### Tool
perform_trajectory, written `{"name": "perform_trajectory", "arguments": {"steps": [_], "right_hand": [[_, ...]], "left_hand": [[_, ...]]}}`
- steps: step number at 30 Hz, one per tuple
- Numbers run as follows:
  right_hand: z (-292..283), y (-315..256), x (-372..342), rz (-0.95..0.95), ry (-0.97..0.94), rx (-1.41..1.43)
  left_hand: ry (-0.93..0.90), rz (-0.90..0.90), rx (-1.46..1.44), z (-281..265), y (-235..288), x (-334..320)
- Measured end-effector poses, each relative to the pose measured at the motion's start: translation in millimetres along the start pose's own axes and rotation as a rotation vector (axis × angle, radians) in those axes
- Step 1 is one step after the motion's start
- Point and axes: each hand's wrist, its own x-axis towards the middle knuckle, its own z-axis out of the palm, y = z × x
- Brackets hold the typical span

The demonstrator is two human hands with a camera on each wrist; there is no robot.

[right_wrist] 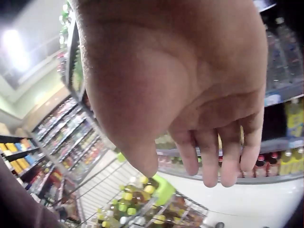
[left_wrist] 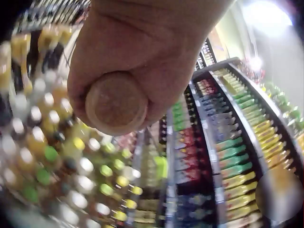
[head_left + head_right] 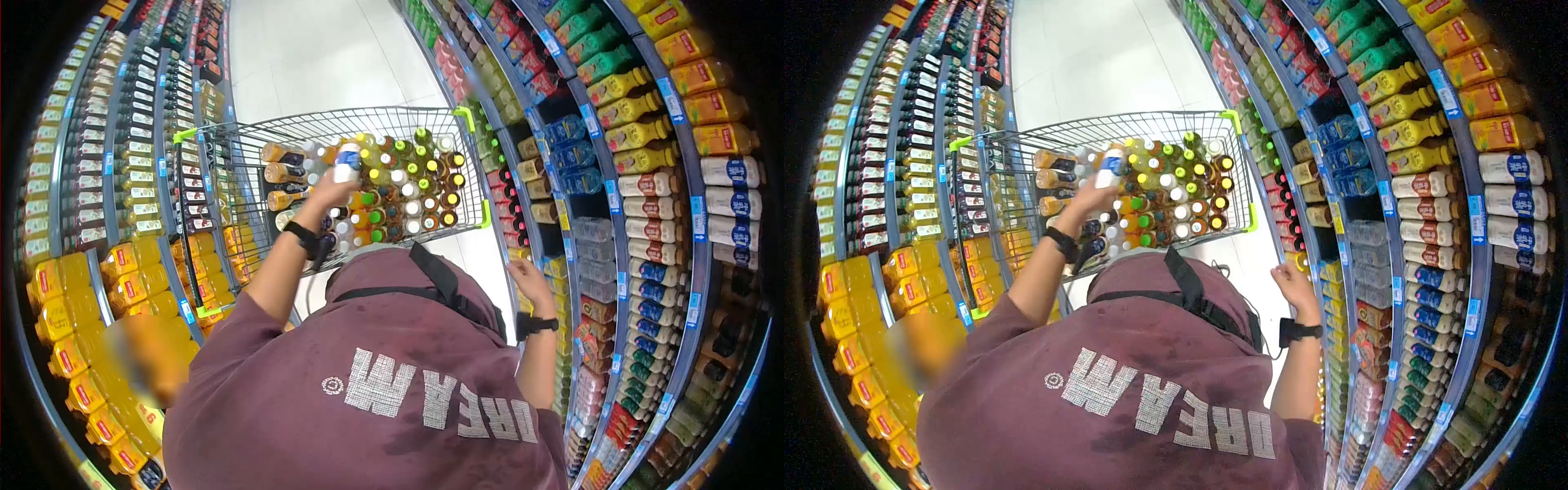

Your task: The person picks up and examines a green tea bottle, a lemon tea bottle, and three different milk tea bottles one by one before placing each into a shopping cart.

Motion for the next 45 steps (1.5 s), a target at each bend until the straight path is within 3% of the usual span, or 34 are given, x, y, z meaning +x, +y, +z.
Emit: {"name": "perform_trajectory", "arguments": {"steps": [1, 2, 4, 5, 9, 10, 11, 12, 16, 21, 24, 26, 28, 30, 31, 34, 36, 38, 39, 41, 45], "right_hand": [[5.7, 19.8, -13.6, 0.054, 0.001, -0.003], [12.1, 38.1, -28.5, 0.107, 0.003, -0.006], [40.2, 99.7, -50.5, 0.356, -0.013, 0.086], [50.4, 97.2, -66.5, 0.426, -0.026, 0.126], [81.0, 77.9, -127.8, 0.716, -0.083, 0.377], [95.2, 97.7, -143.9, 0.737, -0.083, 0.497], [114.0, 118.7, -156.1, 0.882, -0.041, 0.583], [113.5, 115.7, -166.3, 0.785, -0.179, 0.358], [129.9, 69.6, -192.3, 0.867, -0.118, 0.332], [177.8, 116.6, -206.2, 0.570, -0.064, 0.438], [179.1, 97.6, -196.5, 0.664, -0.015, 0.523], [177.5, 84.5, -191.0, 0.628, 0.008, 0.509], [165.6, 44.6, -185.4, 0.860, 0.161, 0.722], [169.5, 48.4, -186.0, 0.833, 0.190, 0.736], [169.2, 46.2, -185.6, 0.840, 0.195, 0.741], [170.2, 41.8, -187.1, 0.844, 0.214, 0.754], [174.2, 42.6, -190.9, 0.836, 0.213, 0.774], [177.5, 54.2, -192.4, 0.781, 0.086, 0.647], [194.3, 86.4, -198.7, 0.642, 0.033, 0.538], [203.5, 98.6, -204.3, 0.605, -0.009, 0.480], [184.1, 59.5, -197.8, 0.663, -0.017, 0.446]], "left_hand": [[0.073, -0.006, 0.108, -27.1, 4.5, -13.8], [0.126, -0.002, 0.318, -52.6, -28.6, 0.8], [0.089, 0.007, 0.661, -93.4, -29.8, -3.2], [0.123, -0.035, 0.736, -102.8, -31.2, -1.7], [0.046, -0.016, 0.709, -122.7, -52.1, 24.7], [0.050, -0.027, 0.703, -124.0, -55.5, 31.5], [0.053, -0.040, 0.698, -126.0, -58.7, 36.7], [0.045, -0.035, 0.703, -129.0, -60.7, 43.1], [-0.015, 0.078, 0.716, -136.5, -52.7, 61.4], [-0.074, 0.072, 0.778, -128.5, -8.9, 66.0], [-0.099, 0.091, 0.799, -122.7, 2.0, 77.0], [-0.098, 0.148, 0.861, -116.6, 9.4, 79.8], [-0.115, 0.167, 0.808, -115.0, -15.6, 100.6], [-0.231, 0.119, 0.857, -107.4, -16.2, 101.6], [-0.141, 0.162, 1.007, -99.2, -22.9, 100.6], [-0.078, 0.136, 0.992, -96.5, -27.1, 108.6], [-0.118, 0.119, 1.072, -99.3, -20.6, 117.1], [-0.202, 0.067, 1.235, -107.9, -17.6, 127.7], [-0.185, 0.011, 1.303, -109.2, -36.9, 141.0], [-0.229, -0.006, 1.368, -108.6, -25.1, 122.2], [-0.286, -0.041, 1.366, -103.1, -58.3, 105.2]]}}
